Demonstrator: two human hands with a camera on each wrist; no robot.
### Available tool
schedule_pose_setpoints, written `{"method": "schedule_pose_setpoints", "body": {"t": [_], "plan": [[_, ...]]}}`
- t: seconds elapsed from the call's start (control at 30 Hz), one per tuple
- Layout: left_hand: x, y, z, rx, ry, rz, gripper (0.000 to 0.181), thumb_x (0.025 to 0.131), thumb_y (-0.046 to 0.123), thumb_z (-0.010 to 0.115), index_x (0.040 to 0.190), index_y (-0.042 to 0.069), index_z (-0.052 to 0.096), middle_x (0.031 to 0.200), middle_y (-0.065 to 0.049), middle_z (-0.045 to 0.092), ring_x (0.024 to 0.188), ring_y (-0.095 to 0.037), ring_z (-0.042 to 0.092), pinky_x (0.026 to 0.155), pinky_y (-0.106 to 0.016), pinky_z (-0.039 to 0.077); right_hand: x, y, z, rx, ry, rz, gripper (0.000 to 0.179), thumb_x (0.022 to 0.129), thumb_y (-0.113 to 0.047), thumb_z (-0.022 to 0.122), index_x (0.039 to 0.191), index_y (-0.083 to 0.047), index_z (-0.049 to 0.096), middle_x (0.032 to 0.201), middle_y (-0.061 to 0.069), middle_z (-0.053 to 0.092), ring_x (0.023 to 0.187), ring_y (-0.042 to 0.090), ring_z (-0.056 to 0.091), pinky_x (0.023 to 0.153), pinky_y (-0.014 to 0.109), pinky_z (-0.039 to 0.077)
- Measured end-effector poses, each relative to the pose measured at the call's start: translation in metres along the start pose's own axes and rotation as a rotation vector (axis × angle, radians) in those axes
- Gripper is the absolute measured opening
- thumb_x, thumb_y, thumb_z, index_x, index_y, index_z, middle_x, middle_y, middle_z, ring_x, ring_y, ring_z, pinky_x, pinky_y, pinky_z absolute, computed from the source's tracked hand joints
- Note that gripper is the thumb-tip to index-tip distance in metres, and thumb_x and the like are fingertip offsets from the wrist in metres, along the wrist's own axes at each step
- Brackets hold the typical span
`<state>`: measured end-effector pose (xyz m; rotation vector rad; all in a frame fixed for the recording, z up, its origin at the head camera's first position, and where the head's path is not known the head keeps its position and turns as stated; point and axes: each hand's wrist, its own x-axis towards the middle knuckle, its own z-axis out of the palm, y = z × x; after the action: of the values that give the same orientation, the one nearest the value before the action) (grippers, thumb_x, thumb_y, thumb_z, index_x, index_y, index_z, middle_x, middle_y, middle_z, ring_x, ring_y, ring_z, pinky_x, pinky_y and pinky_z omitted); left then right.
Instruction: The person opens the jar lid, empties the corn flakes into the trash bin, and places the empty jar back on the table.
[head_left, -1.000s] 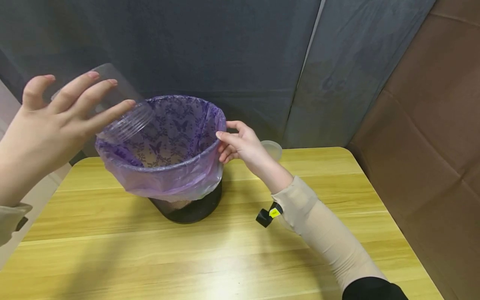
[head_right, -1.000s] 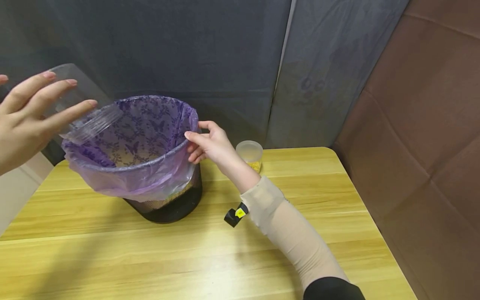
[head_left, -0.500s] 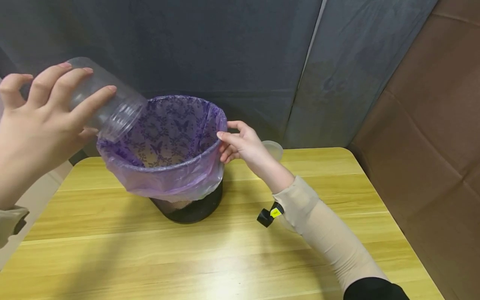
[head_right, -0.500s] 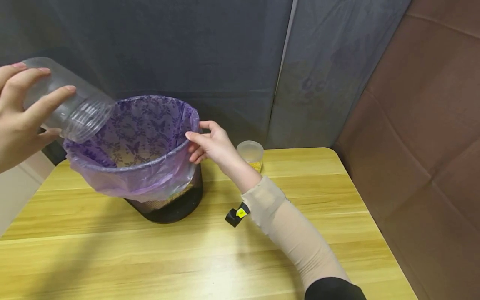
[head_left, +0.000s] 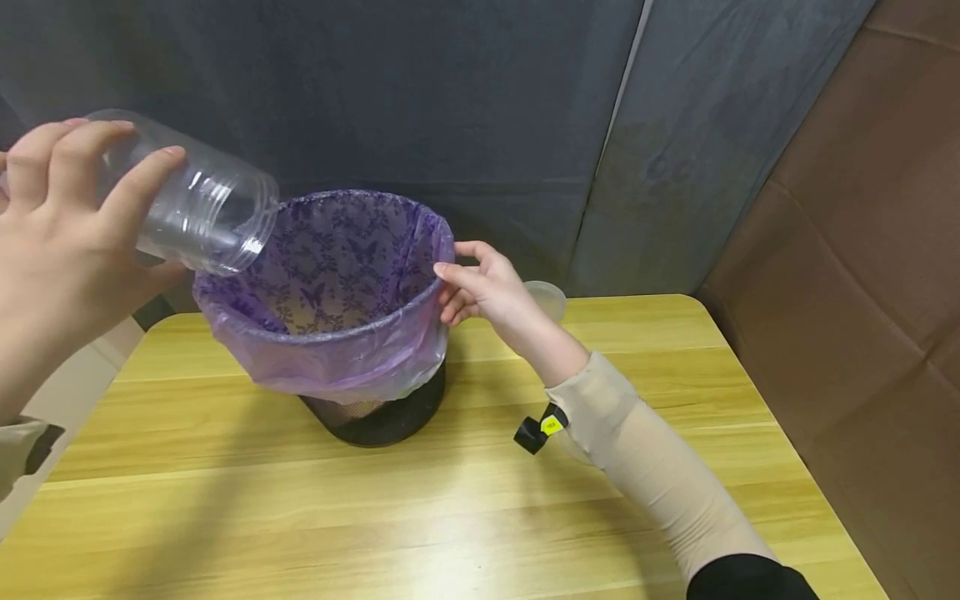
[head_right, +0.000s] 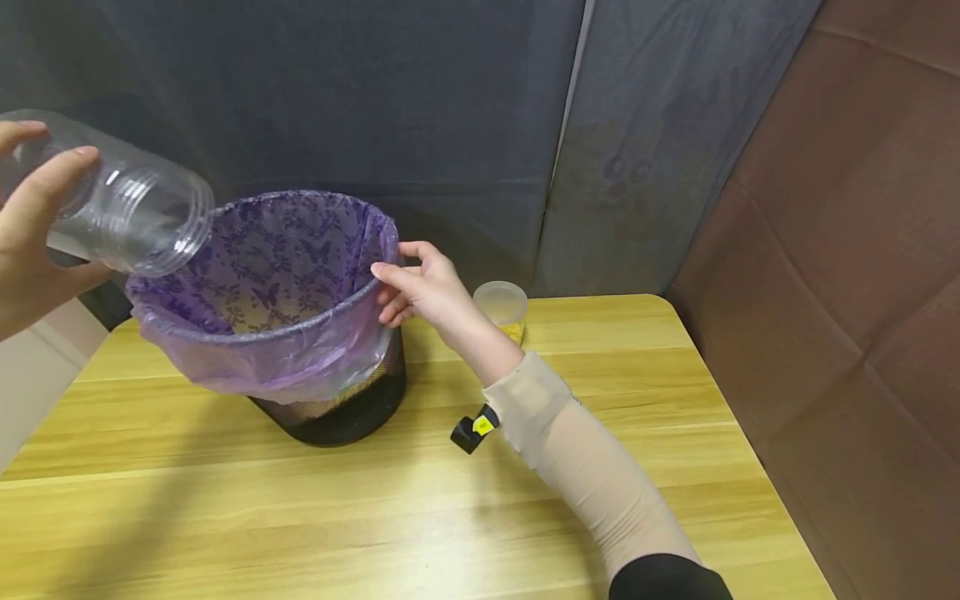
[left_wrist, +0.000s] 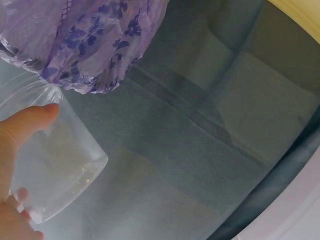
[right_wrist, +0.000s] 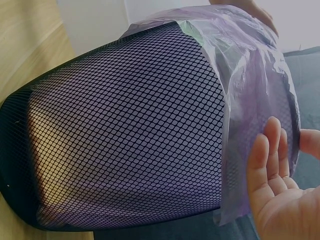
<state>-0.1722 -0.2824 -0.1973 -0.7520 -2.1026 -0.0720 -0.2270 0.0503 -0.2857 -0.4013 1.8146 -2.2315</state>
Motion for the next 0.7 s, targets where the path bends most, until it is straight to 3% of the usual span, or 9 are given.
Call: {"method": "schedule_pose_setpoints", "body": {"t": [0.13, 0.2, 0.27, 0.3, 0.37, 0.43, 0.53, 0.7], "plan": [[-0.001, -0.003, -0.003, -0.006, -0.020, -0.039, 0.110, 0.039, -0.013, 0.078, 0.138, 0.013, 0.037, 0.145, -0.024, 0.028, 0.136, -0.042, 0.018, 0.109, -0.056, 0.011, 0.000, 0.000, 0.000, 0.002, -0.002, -0.001, 0.041, 0.094, -0.007, 0.057, 0.130, -0.001, 0.038, 0.067, 0.011, 0.058, 0.047, 0.017, 0.057, 0.050, 0.028, 0.052], [-0.003, -0.004, -0.003, -0.022, 0.001, -0.064, 0.107, 0.041, -0.009, 0.079, 0.138, 0.013, 0.037, 0.144, -0.025, 0.028, 0.136, -0.041, 0.019, 0.109, -0.058, 0.013, 0.000, 0.000, 0.001, 0.000, -0.002, -0.001, 0.041, 0.094, -0.007, 0.057, 0.130, -0.001, 0.039, 0.067, 0.011, 0.058, 0.047, 0.017, 0.057, 0.050, 0.028, 0.052], [-0.005, -0.007, -0.003, -0.025, 0.017, -0.072, 0.087, 0.064, 0.017, 0.082, 0.138, 0.013, 0.036, 0.143, -0.027, 0.029, 0.135, -0.042, 0.020, 0.107, -0.063, 0.016, 0.000, -0.001, 0.001, -0.001, -0.003, -0.001, 0.041, 0.094, -0.007, 0.057, 0.130, -0.001, 0.039, 0.067, 0.011, 0.058, 0.048, 0.017, 0.057, 0.050, 0.028, 0.052], [-0.006, -0.007, -0.002, -0.032, 0.028, -0.085, 0.080, 0.073, 0.034, 0.078, 0.138, 0.013, 0.036, 0.143, -0.027, 0.029, 0.135, -0.042, 0.020, 0.106, -0.064, 0.018, 0.001, -0.001, 0.001, -0.002, -0.003, -0.001, 0.041, 0.094, -0.007, 0.058, 0.130, -0.001, 0.039, 0.067, 0.011, 0.058, 0.048, 0.017, 0.057, 0.050, 0.028, 0.052], [-0.008, -0.009, -0.003, -0.040, 0.034, -0.105, 0.079, 0.082, 0.065, 0.056, 0.138, 0.012, 0.035, 0.142, -0.030, 0.030, 0.135, -0.043, 0.020, 0.103, -0.068, 0.021, 0.001, -0.001, 0.001, -0.002, -0.004, 0.001, 0.041, 0.094, -0.007, 0.058, 0.130, -0.001, 0.039, 0.067, 0.011, 0.058, 0.048, 0.017, 0.057, 0.050, 0.028, 0.052], [-0.009, -0.011, -0.003, -0.051, 0.030, -0.133, 0.094, 0.077, 0.082, 0.032, 0.139, 0.011, 0.034, 0.142, -0.032, 0.029, 0.135, -0.043, 0.021, 0.102, -0.068, 0.022, 0.001, -0.001, 0.001, -0.001, -0.002, 0.002, 0.041, 0.094, -0.007, 0.058, 0.130, -0.001, 0.039, 0.068, 0.011, 0.058, 0.048, 0.017, 0.057, 0.050, 0.028, 0.052], [-0.011, -0.012, -0.003, -0.078, 0.040, -0.174, 0.100, 0.074, 0.085, 0.035, 0.139, 0.009, 0.034, 0.144, -0.028, 0.028, 0.136, -0.039, 0.019, 0.105, -0.065, 0.020, 0.001, -0.001, 0.001, -0.003, 0.000, 0.003, 0.040, 0.094, -0.007, 0.058, 0.130, -0.001, 0.039, 0.068, 0.011, 0.058, 0.048, 0.018, 0.057, 0.050, 0.028, 0.052], [-0.016, -0.012, -0.006, -0.116, 0.064, -0.258, 0.106, 0.070, 0.086, 0.043, 0.141, 0.008, 0.034, 0.148, -0.012, 0.024, 0.137, -0.032, 0.020, 0.110, -0.056, 0.018, 0.001, -0.001, 0.000, -0.007, -0.004, 0.003, 0.041, 0.094, -0.008, 0.058, 0.130, -0.002, 0.039, 0.068, 0.011, 0.058, 0.048, 0.018, 0.057, 0.051, 0.028, 0.052]]}}
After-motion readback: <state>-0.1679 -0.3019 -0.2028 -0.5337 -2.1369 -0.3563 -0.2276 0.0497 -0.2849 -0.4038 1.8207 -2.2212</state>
